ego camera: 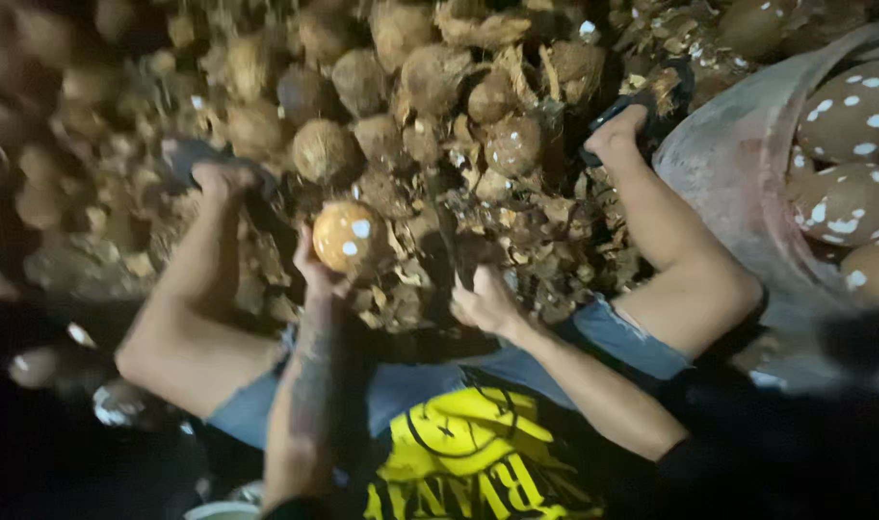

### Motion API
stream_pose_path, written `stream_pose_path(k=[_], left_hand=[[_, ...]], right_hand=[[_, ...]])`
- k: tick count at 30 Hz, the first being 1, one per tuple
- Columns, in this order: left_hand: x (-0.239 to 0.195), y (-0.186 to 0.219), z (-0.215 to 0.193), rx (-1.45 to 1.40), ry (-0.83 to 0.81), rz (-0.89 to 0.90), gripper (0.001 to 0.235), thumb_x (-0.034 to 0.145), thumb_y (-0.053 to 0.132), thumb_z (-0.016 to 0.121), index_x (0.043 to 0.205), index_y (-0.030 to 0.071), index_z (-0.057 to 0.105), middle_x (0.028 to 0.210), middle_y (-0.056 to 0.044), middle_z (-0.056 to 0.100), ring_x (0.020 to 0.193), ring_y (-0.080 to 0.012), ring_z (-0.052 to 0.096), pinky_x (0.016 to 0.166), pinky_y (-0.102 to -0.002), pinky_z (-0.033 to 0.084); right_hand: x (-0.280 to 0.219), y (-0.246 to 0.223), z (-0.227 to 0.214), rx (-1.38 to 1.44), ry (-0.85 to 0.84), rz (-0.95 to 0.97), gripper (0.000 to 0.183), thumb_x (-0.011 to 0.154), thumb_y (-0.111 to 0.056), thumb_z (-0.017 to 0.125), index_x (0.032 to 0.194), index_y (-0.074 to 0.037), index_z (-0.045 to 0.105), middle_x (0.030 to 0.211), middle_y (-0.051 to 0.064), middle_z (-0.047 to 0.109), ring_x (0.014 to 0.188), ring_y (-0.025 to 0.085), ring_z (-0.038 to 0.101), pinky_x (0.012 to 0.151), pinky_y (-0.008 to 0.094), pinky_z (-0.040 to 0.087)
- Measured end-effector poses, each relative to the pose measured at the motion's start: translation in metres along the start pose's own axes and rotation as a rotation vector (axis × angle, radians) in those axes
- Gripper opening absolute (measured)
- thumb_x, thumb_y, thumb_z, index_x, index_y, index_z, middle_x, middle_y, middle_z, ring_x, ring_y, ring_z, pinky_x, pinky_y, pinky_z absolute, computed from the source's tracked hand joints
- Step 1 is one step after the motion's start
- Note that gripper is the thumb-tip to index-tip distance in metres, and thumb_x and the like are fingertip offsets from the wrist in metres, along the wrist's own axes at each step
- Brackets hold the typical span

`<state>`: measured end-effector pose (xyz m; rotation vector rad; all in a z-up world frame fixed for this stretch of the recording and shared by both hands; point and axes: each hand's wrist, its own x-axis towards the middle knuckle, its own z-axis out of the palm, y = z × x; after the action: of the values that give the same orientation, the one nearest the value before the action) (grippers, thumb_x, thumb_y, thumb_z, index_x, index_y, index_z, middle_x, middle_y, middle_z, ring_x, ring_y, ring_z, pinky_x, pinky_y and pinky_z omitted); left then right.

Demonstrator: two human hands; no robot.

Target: The person sits on the ground surrounded by coconuts and uses a large knife to peel the fibrous husks off the shells. They rotate the coconuts in their hands to remove the husk completely and then place the cleaned coconuts into a nearby bucket.

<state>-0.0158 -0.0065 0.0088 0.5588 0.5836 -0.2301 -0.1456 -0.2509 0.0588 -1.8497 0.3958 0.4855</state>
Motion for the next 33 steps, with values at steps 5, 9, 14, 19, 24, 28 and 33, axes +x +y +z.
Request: stream_pose_path(k=[5,9,14,19,24,28,33], left_hand=[[0.011,0.005,-0.013,0.183,0.026,-0.218,0.068,0.082,0.058,0.077,0.128,0.009,0.074,0.126,-0.022,0.072,0.109,-0.0413,0.069,0.1,-0.054,0.054],[0.018,0.0,-0.013,0.308,0.053,-0.281,0.062,0.081,0.059,0.075,0.121,0.011,0.076,0.119,-0.018,0.076,0.104,-0.0344,0.071,0.098,-0.052,0.057],[0.026,0.009,-0.013,0.172,0.054,-0.28,0.06,0.075,0.046,0.077,0.123,0.009,0.075,0.121,-0.02,0.076,0.104,-0.0411,0.074,0.093,-0.062,0.059],[0.005,0.003,-0.007,0.042,0.161,-0.247,0.055,0.078,0.052,0.078,0.116,0.012,0.077,0.114,-0.015,0.079,0.095,-0.0368,0.078,0.088,-0.056,0.063],[0.016,0.002,-0.02,0.177,0.129,-0.266,0.058,0.074,0.047,0.078,0.116,0.006,0.076,0.112,-0.019,0.078,0.096,-0.04,0.074,0.093,-0.055,0.058],[-0.001,0.002,0.002,0.25,0.064,-0.276,0.056,0.071,0.043,0.078,0.116,0.009,0.077,0.111,-0.018,0.079,0.096,-0.0371,0.076,0.093,-0.054,0.06],[0.0,-0.001,0.005,0.19,0.077,-0.242,0.063,0.067,0.045,0.075,0.119,0.008,0.076,0.111,-0.02,0.078,0.097,-0.0376,0.076,0.092,-0.055,0.06]], right_hand=[[-0.013,-0.071,-0.011,0.447,0.201,-1.025,0.031,0.098,-0.018,0.065,0.07,-0.005,0.06,0.059,0.011,0.057,0.05,0.026,0.054,0.051,0.032,0.044],[0.025,-0.015,-0.002,0.215,0.024,-1.178,0.047,0.078,-0.015,0.083,0.058,-0.014,0.04,0.048,0.01,0.044,0.04,0.031,0.044,0.046,0.043,0.041],[0.008,0.02,-0.002,-0.111,-0.201,0.333,0.039,0.074,-0.03,0.062,0.043,-0.005,0.062,0.039,0.013,0.058,0.037,0.027,0.063,0.042,0.036,0.047],[-0.012,-0.047,-0.018,0.239,-0.139,-0.419,0.029,0.076,-0.001,0.061,0.047,-0.005,0.058,0.042,0.009,0.057,0.038,0.021,0.057,0.047,0.029,0.049],[-0.014,-0.04,-0.007,0.361,0.14,-1.203,0.018,0.082,-0.007,0.065,0.065,-0.006,0.058,0.061,0.008,0.066,0.047,0.027,0.062,0.047,0.037,0.053],[-0.011,0.011,0.015,-0.086,-0.12,-0.279,0.019,0.083,-0.015,0.066,0.072,-0.004,0.056,0.056,0.022,0.059,0.054,0.04,0.063,0.048,0.051,0.046],[-0.015,0.022,0.006,-0.334,-0.206,0.208,0.026,0.079,-0.034,0.07,0.082,-0.009,0.067,0.074,0.012,0.07,0.075,0.032,0.072,0.065,0.052,0.047]])
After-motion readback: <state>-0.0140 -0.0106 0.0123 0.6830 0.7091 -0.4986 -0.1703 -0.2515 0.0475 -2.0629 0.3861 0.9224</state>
